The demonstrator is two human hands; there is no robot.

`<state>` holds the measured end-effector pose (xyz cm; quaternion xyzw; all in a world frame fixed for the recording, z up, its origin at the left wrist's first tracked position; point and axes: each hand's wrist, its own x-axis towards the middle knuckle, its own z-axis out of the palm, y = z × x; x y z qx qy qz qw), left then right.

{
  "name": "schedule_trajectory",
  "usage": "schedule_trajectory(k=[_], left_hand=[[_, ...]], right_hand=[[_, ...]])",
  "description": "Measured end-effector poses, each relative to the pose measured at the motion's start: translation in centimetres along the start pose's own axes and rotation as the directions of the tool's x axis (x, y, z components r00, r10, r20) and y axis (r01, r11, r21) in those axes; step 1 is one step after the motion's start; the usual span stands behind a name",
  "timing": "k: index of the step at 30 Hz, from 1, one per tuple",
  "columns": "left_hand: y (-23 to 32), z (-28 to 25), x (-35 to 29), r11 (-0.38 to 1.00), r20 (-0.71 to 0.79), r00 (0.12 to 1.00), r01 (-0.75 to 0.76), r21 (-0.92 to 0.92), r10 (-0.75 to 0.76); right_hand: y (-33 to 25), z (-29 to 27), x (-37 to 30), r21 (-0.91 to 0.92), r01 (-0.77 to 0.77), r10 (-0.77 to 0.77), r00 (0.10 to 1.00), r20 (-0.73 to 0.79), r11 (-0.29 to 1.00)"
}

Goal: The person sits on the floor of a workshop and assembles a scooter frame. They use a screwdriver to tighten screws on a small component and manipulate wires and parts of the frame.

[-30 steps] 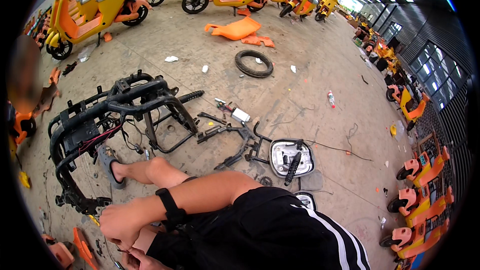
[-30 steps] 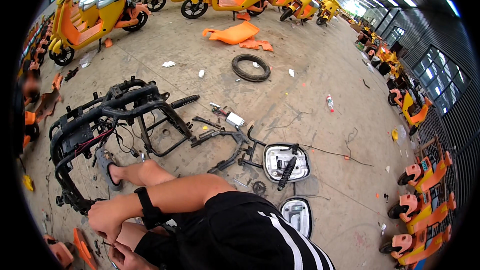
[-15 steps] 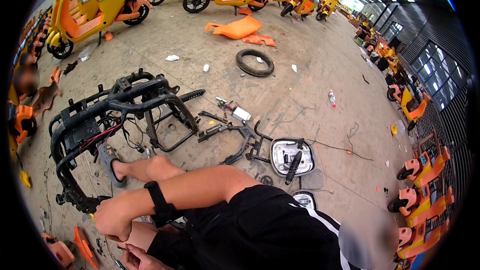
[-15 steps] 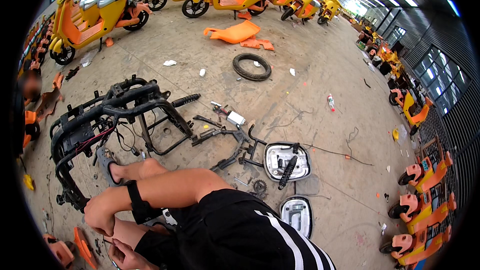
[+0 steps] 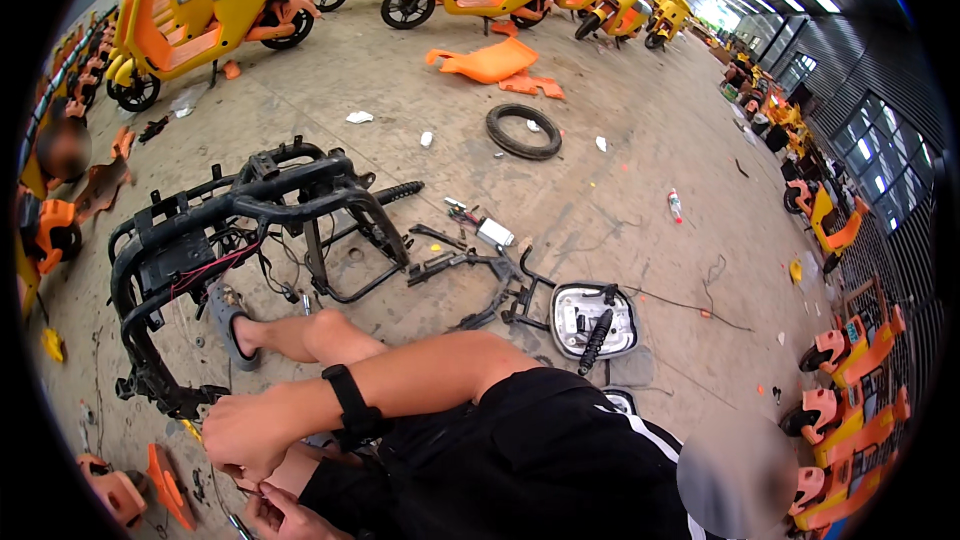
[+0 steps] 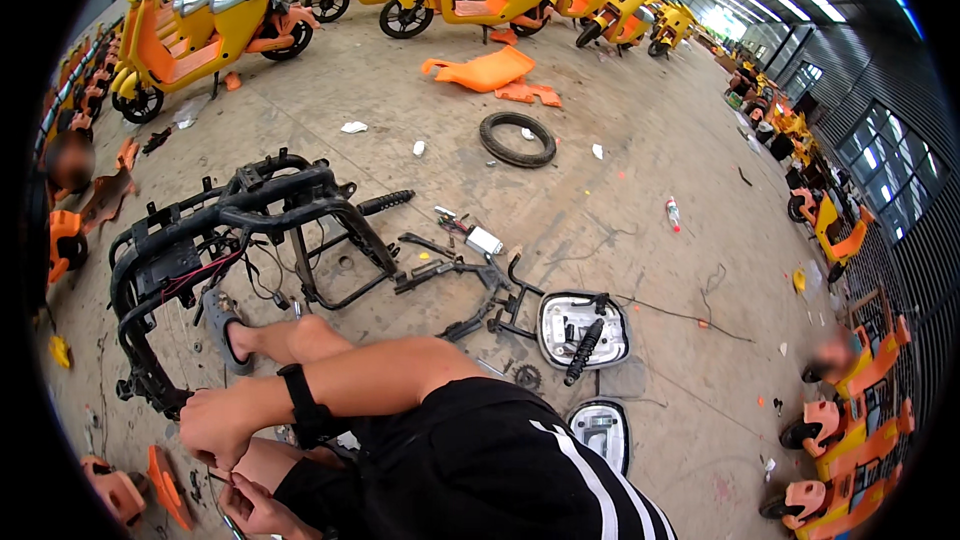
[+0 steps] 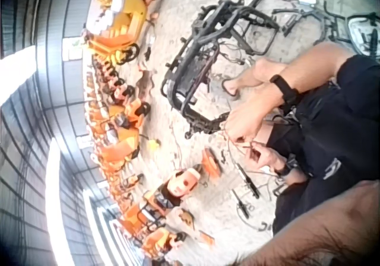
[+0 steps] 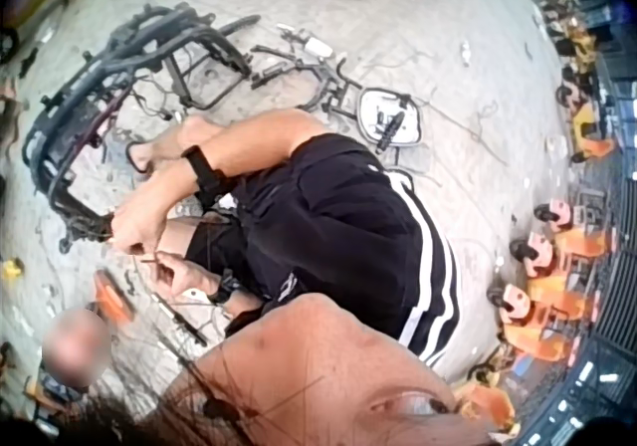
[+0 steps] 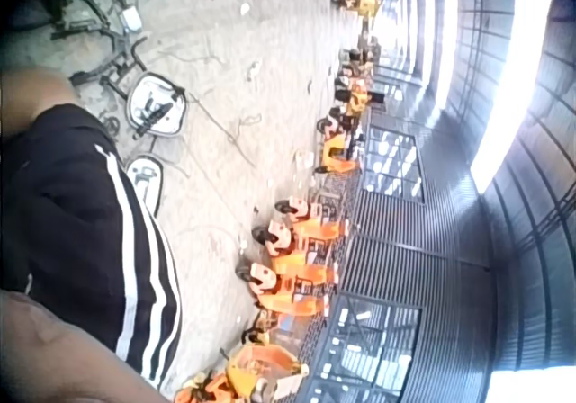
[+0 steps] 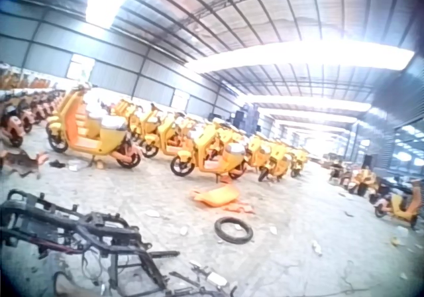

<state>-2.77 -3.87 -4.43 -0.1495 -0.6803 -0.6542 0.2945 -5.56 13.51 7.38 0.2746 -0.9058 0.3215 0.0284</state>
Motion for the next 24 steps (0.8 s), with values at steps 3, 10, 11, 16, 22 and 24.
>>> schedule_trajectory(k=[3,10,11,16,22,24], left_hand=[[0.1,0.0,0.0,1.0,0.023,0.999,0.024,-0.014,-0.024],[-1.7,-0.6,-0.6,0.983,0.035,0.988,0.15,-0.107,-0.147],[-1.5,-0.5,-0.7,0.975,0.053,0.983,0.182,-0.13,-0.176],[0.3,-0.4,-0.1,0.947,0.093,0.965,0.257,-0.19,-0.243],[1.1,-0.2,0.4,0.949,0.145,0.968,0.232,-0.213,-0.205],[2.7,0.3,0.5,0.939,0.151,0.96,0.265,-0.22,-0.236]], right_hand=[[1.3,1.0,0.6,0.172,0.085,-0.084,0.996,-0.015,0.982],[2.9,1.2,3.5,0.236,0.134,-0.203,0.933,0.298,0.963],[3.2,1.3,3.8,0.205,0.136,-0.199,0.925,0.325,0.969],[2.0,1.0,5.0,0.088,0.166,-0.187,0.885,0.427,0.982],[1.2,0.3,5.4,0.067,0.162,-0.173,0.842,0.511,0.985],[1.2,0.4,5.4,0.057,0.181,-0.184,0.835,0.519,0.982]])
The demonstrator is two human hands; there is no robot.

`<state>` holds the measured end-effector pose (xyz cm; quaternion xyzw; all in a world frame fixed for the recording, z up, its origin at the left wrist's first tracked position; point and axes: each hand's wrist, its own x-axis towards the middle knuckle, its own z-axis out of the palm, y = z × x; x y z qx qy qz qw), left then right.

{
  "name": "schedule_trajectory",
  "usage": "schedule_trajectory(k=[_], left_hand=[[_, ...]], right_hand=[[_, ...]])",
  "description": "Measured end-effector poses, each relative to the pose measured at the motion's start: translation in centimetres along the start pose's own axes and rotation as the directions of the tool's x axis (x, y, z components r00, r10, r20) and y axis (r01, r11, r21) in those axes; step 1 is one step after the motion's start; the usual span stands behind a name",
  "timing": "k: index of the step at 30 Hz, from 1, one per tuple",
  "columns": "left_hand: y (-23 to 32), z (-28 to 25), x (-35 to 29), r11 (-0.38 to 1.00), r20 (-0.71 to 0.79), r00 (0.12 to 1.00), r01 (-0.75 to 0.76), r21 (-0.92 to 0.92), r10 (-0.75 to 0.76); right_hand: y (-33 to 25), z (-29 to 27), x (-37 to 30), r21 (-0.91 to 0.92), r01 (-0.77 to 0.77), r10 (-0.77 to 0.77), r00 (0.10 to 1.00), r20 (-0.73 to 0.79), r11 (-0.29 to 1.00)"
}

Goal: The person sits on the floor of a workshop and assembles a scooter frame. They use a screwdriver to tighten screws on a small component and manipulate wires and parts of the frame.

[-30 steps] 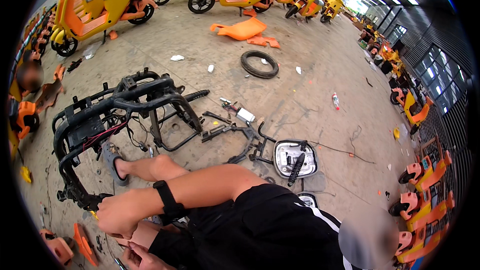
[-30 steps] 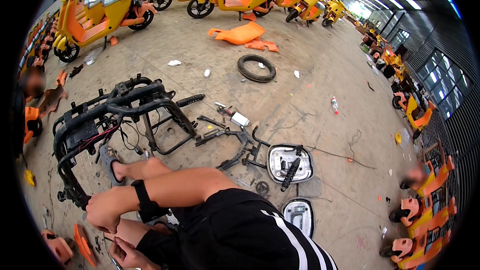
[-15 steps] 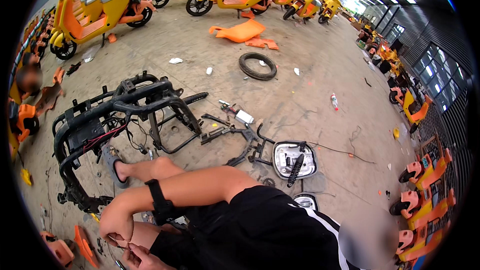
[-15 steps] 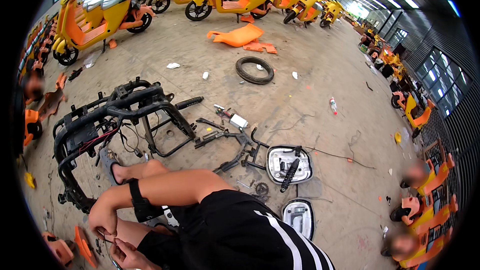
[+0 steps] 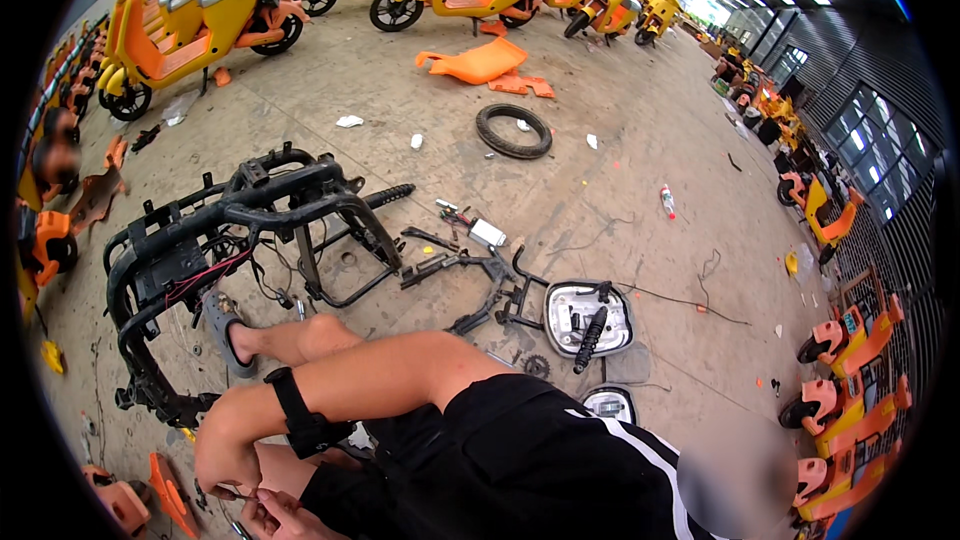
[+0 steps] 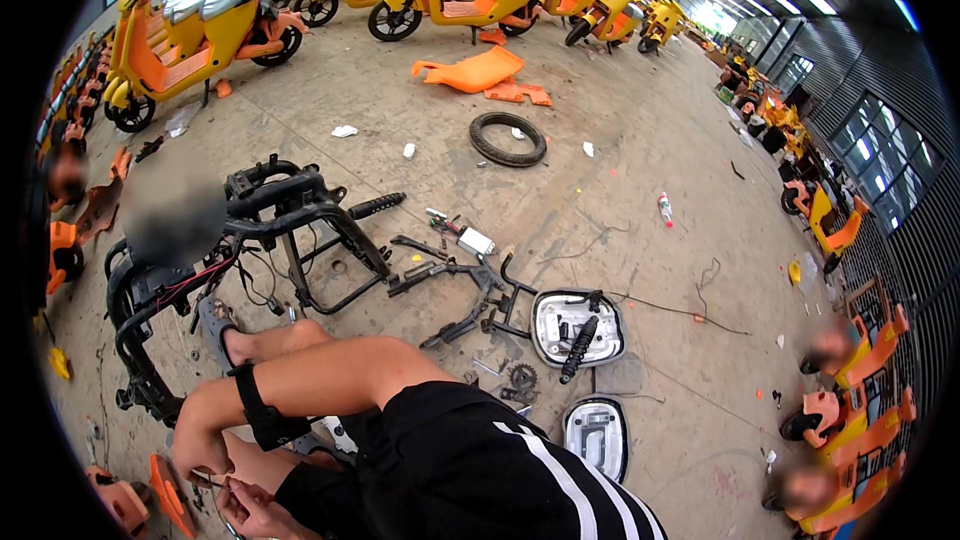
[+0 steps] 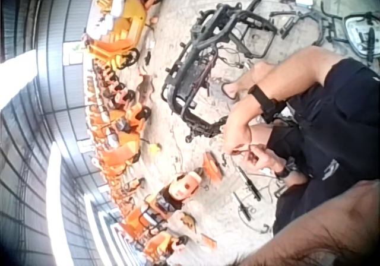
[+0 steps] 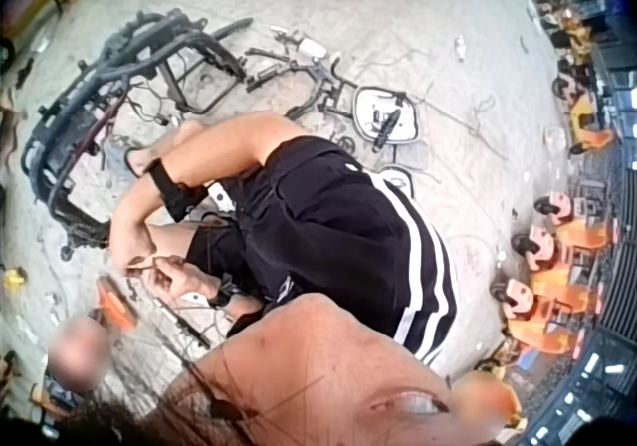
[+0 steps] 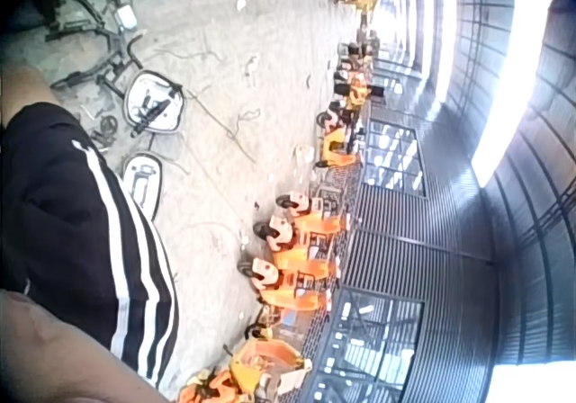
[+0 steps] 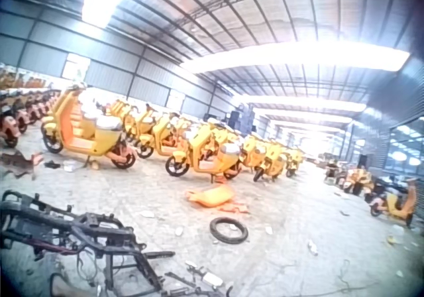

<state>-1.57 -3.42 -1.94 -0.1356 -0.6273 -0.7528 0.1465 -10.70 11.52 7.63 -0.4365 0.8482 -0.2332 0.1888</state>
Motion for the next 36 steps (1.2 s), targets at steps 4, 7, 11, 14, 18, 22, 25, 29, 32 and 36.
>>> schedule_trajectory(k=[4,7,11,14,18,22,25,29,32,36], left_hand=[[-0.3,-0.1,0.0,1.0,0.007,1.0,-0.017,0.016,0.017],[-0.6,-0.1,-0.3,1.0,0.007,1.0,0.03,-0.002,-0.03],[-4.0,-1.2,-0.5,0.999,0.042,0.998,-0.04,0.028,0.039],[-1.1,-0.2,-0.2,0.989,0.155,0.979,-0.14,0.047,0.131],[2.1,1.5,-0.2,0.978,0.239,0.961,0.172,-0.118,-0.14],[2.0,0.4,-0.2,0.962,0.115,0.975,0.208,-0.18,-0.189],[2.3,0.8,-1.0,0.993,0.061,0.992,0.113,-0.012,-0.112],[2.5,1.1,-1.2,0.999,0.078,0.996,-0.033,0.039,0.03],[2.8,1.0,-0.9,0.985,0.107,0.99,-0.102,0.139,0.087],[2.3,0.9,0.4,0.865,0.224,0.915,-0.393,0.313,0.335]], right_hand=[[0.3,0.3,-0.1,-0.004,0.027,-0.027,1.0,-0.004,1.0],[1.1,0.6,-0.3,0.007,0.065,-0.065,0.998,0.013,0.998],[3.4,2.0,0.2,0.166,0.276,-0.256,0.957,-0.133,0.947],[-0.6,-0.8,-4.8,0.339,0.225,-0.167,0.967,-0.192,0.913],[-1.3,-1.8,-7.3,0.462,0.012,0.044,0.993,-0.11,0.887],[-0.4,-2.9,-9.0,0.48,0.061,0.05,0.975,-0.215,0.875],[-0.5,-2.0,-10.6,0.598,0.068,0.157,0.935,-0.317,0.798],[-3.6,0.1,-10.2,0.539,-0.078,0.368,0.81,-0.455,0.839],[-4.5,2.2,-9.8,0.354,-0.195,0.384,0.694,-0.609,0.915],[-5.6,3.1,-9.8,0.011,-0.269,0.179,0.609,-0.773,0.963]])
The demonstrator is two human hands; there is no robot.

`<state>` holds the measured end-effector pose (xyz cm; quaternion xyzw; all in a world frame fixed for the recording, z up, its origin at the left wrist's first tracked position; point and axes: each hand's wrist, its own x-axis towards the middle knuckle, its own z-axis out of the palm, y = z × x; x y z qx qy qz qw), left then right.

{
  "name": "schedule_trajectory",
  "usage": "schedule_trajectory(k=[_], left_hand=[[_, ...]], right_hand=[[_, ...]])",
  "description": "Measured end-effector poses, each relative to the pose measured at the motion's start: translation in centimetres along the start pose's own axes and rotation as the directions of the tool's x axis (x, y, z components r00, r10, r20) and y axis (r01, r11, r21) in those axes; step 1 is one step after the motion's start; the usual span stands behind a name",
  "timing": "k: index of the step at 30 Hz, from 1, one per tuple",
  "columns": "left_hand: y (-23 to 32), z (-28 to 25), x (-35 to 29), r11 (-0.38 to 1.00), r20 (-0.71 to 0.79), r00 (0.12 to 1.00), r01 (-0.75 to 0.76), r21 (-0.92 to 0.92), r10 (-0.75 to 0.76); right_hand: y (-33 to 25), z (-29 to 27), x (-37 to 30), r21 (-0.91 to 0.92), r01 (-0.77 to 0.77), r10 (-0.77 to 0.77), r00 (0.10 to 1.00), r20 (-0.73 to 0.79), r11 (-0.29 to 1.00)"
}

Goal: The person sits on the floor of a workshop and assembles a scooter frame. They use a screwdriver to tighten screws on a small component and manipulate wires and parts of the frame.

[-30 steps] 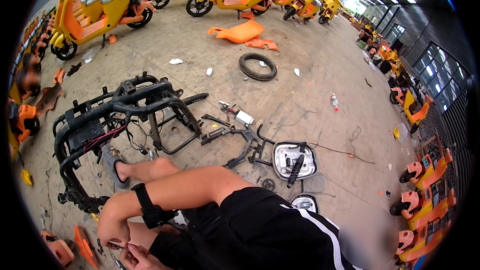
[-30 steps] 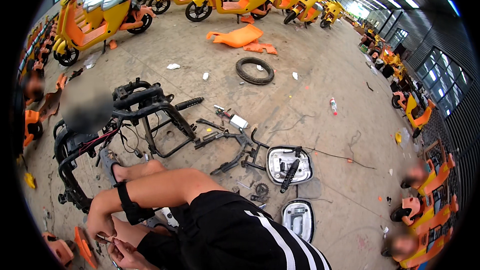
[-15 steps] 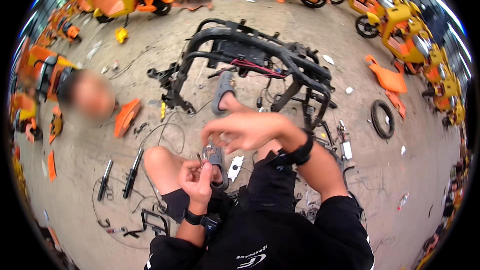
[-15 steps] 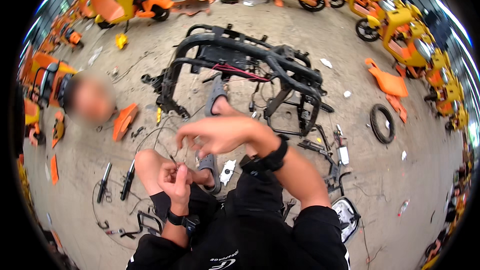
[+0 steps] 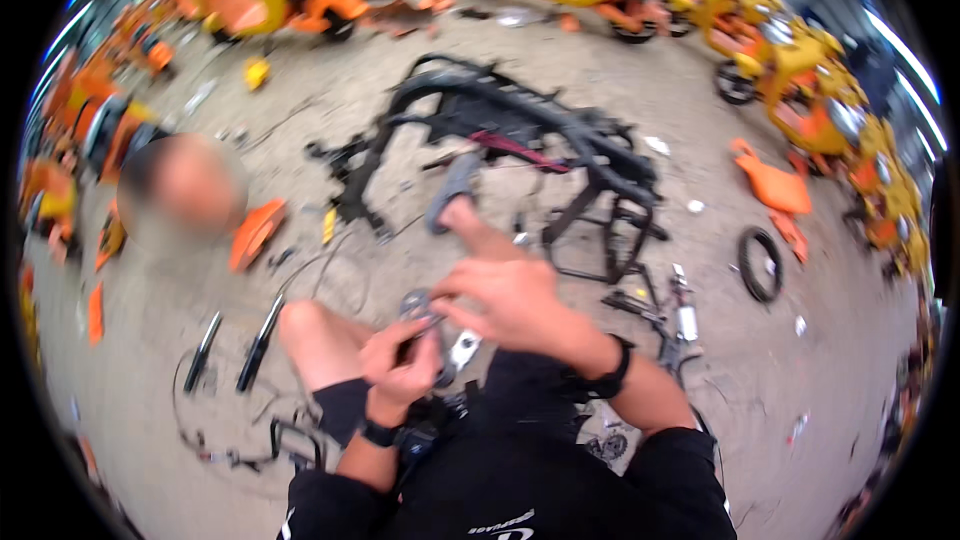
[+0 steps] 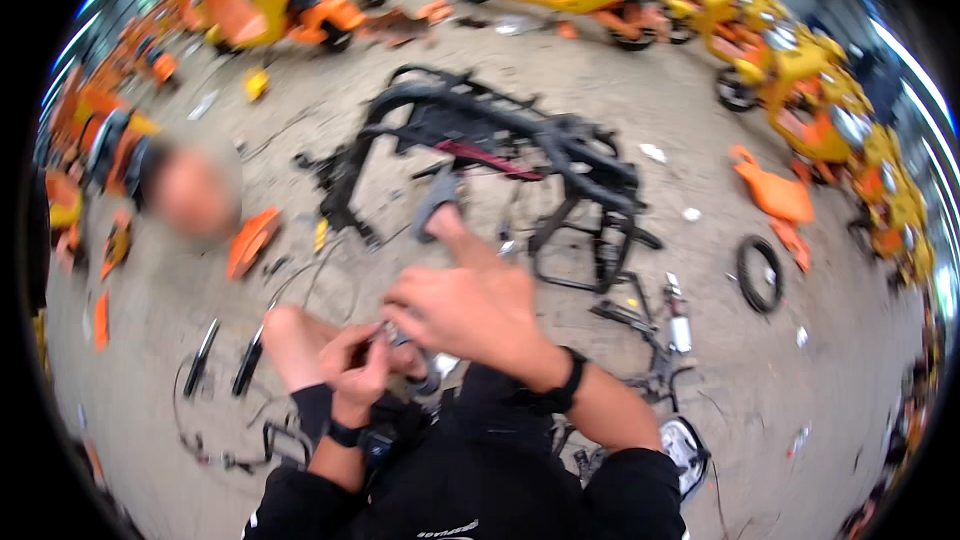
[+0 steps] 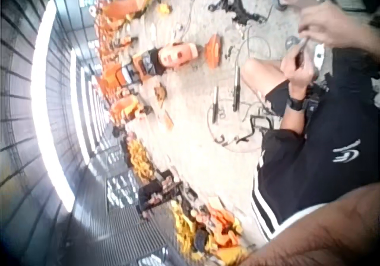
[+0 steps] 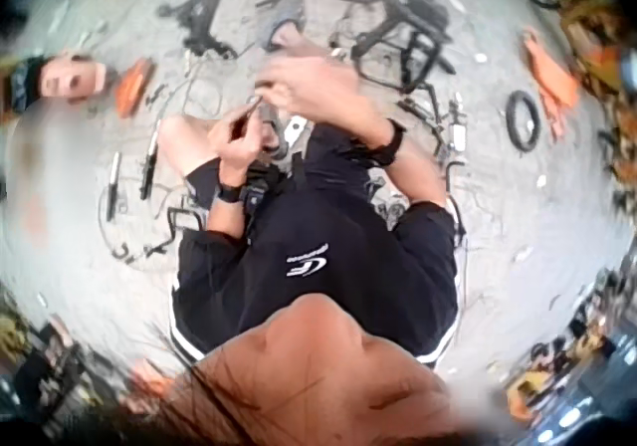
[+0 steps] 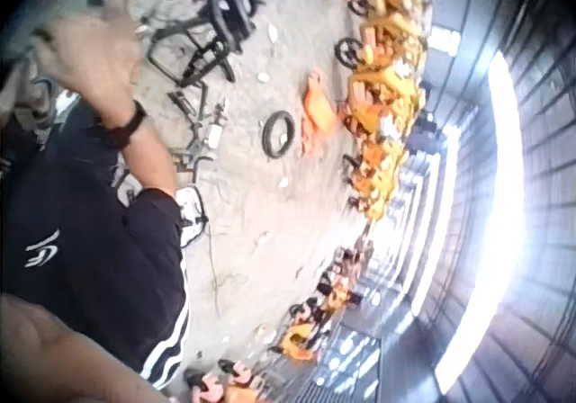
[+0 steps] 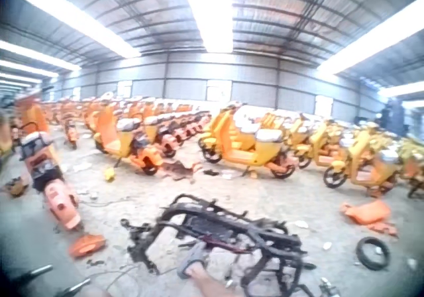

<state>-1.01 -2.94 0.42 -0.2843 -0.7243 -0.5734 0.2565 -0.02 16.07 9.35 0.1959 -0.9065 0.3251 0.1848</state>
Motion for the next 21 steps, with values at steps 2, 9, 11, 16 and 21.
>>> schedule_trajectory(k=[2,9,11,16,21], left_hand=[[-0.7,-0.1,0.0,0.996,0.024,0.997,-0.08,0.034,0.079],[-0.8,-1.8,2.1,0.865,0.131,0.903,-0.431,0.258,0.41],[-2.0,-0.3,1.6,0.907,0.125,0.907,-0.413,0.084,0.402],[-6.0,-2.0,0.0,0.952,0.279,0.911,-0.302,-0.048,0.304],[-1.3,-1.2,2.4,0.866,0.373,0.796,-0.497,-0.044,0.476]], right_hand=[[-1.1,-0.4,0.0,0.013,0.015,-0.015,1.0,0.011,1.0],[0.0,3.3,0.8,-0.186,0.065,-0.067,0.998,-0.006,0.98],[0.3,2.6,-0.4,-0.311,0.086,-0.085,0.996,0.016,0.947],[0.4,2.7,-2.4,-0.257,0.114,-0.133,0.989,-0.06,0.96],[2.4,5.2,-4.2,-0.26,0.19,-0.262,0.924,-0.279,0.947]])
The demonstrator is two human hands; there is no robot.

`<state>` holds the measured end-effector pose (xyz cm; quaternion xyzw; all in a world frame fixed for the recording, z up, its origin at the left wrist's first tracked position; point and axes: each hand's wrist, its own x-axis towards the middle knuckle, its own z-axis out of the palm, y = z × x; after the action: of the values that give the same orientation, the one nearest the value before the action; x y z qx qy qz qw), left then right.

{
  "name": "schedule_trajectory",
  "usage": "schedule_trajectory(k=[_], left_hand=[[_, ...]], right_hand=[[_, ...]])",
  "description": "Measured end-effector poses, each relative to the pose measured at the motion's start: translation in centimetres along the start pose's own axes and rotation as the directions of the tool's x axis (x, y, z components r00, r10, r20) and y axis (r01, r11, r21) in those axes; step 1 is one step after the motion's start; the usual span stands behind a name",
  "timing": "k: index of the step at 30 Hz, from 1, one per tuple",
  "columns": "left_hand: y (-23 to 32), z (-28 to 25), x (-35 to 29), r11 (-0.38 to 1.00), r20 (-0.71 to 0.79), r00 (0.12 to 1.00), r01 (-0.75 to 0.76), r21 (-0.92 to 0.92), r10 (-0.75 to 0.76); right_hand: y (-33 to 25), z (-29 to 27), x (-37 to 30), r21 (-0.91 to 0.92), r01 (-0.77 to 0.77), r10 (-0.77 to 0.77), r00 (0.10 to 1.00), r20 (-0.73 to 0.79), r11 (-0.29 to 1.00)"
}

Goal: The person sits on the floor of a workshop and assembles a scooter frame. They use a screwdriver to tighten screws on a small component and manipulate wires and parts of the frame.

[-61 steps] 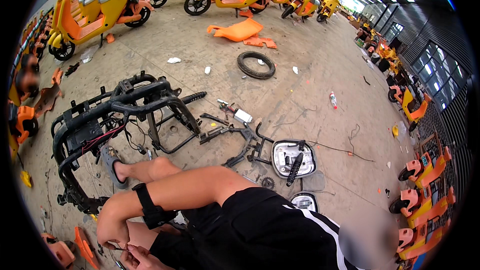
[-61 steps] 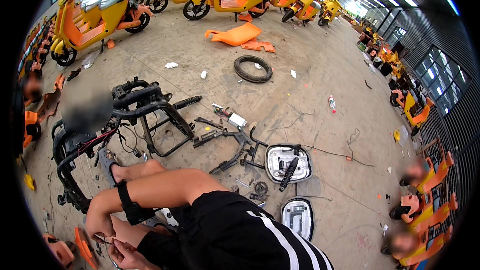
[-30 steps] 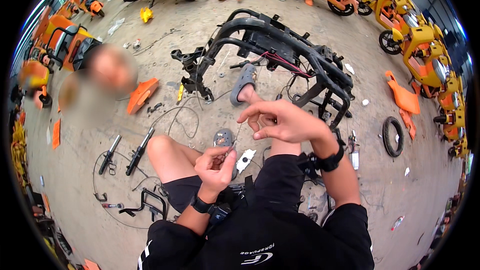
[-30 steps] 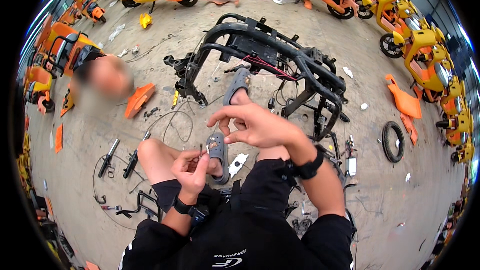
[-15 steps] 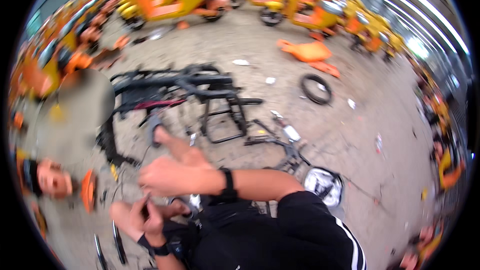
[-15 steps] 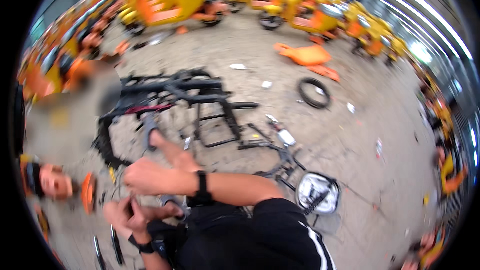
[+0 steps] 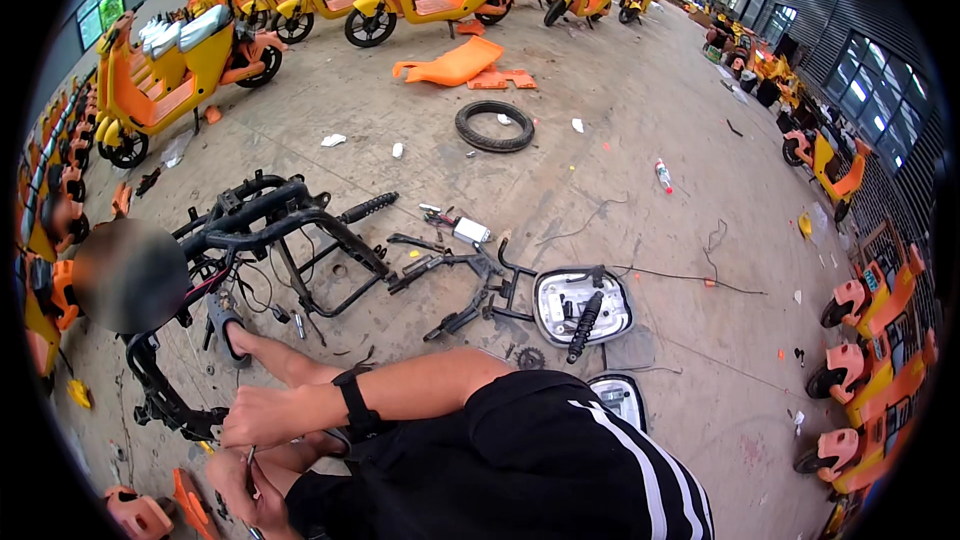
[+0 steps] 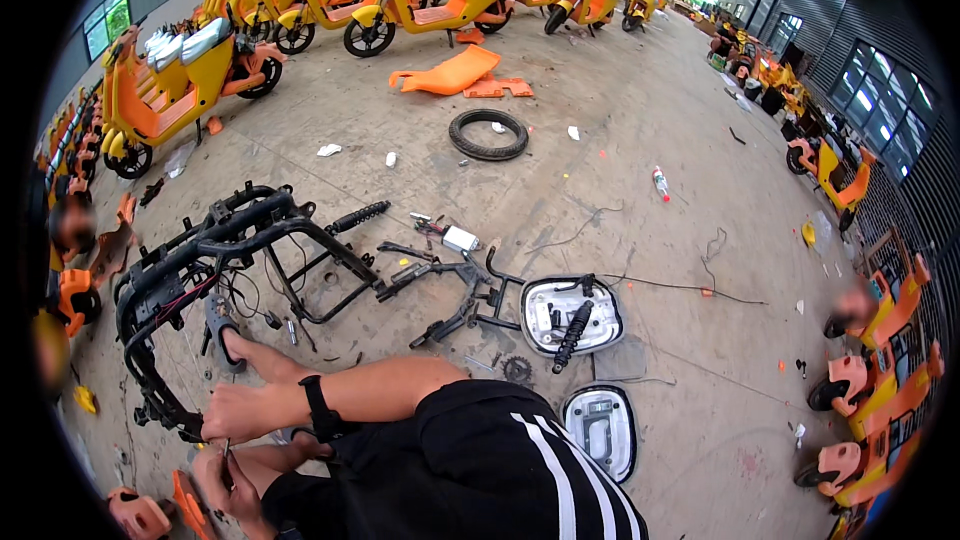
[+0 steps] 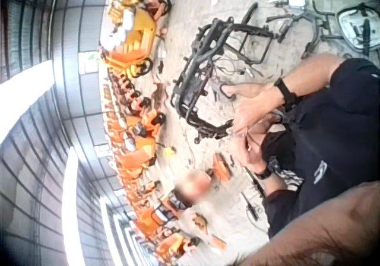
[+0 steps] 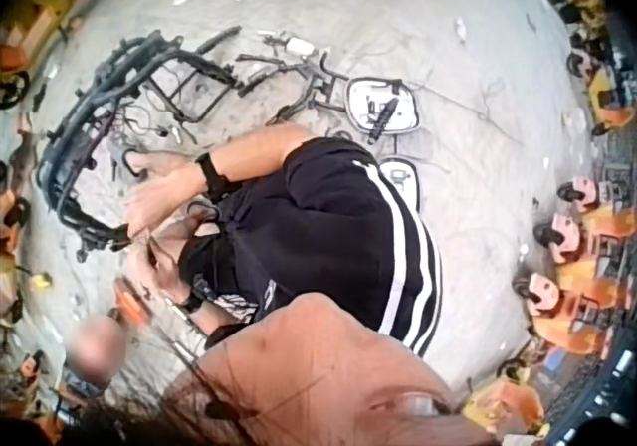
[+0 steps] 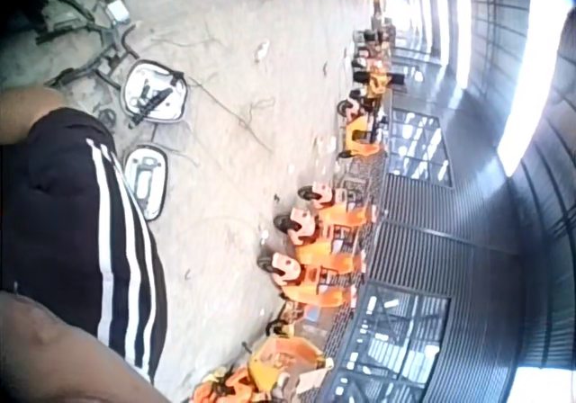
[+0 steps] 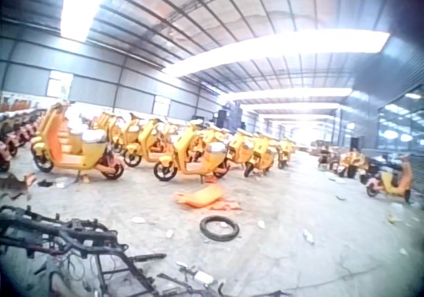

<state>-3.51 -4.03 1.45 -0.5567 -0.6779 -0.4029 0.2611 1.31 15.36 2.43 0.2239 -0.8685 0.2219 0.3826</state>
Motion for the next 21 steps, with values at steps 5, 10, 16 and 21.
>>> schedule_trajectory(k=[5,10,16,21], left_hand=[[-0.2,0.1,-0.7,0.993,0.054,0.993,0.11,-0.033,-0.108],[0.8,-0.4,0.2,0.972,0.106,0.969,0.23,-0.049,-0.223],[1.2,-1.0,2.3,0.995,0.062,0.993,0.097,0.036,-0.099],[1.3,-1.1,1.8,0.999,0.118,0.993,-0.025,0.025,0.022]], right_hand=[[0.2,0.2,-0.8,0.021,0.04,-0.038,0.994,-0.104,0.999],[2.5,3.0,-1.8,0.012,0.0,0.002,0.989,-0.145,1.0],[3.1,0.6,-1.8,-0.049,-0.242,0.225,0.947,-0.228,0.969],[1.1,0.7,-2.7,0.722,-0.679,0.886,0.408,0.222,0.132]])
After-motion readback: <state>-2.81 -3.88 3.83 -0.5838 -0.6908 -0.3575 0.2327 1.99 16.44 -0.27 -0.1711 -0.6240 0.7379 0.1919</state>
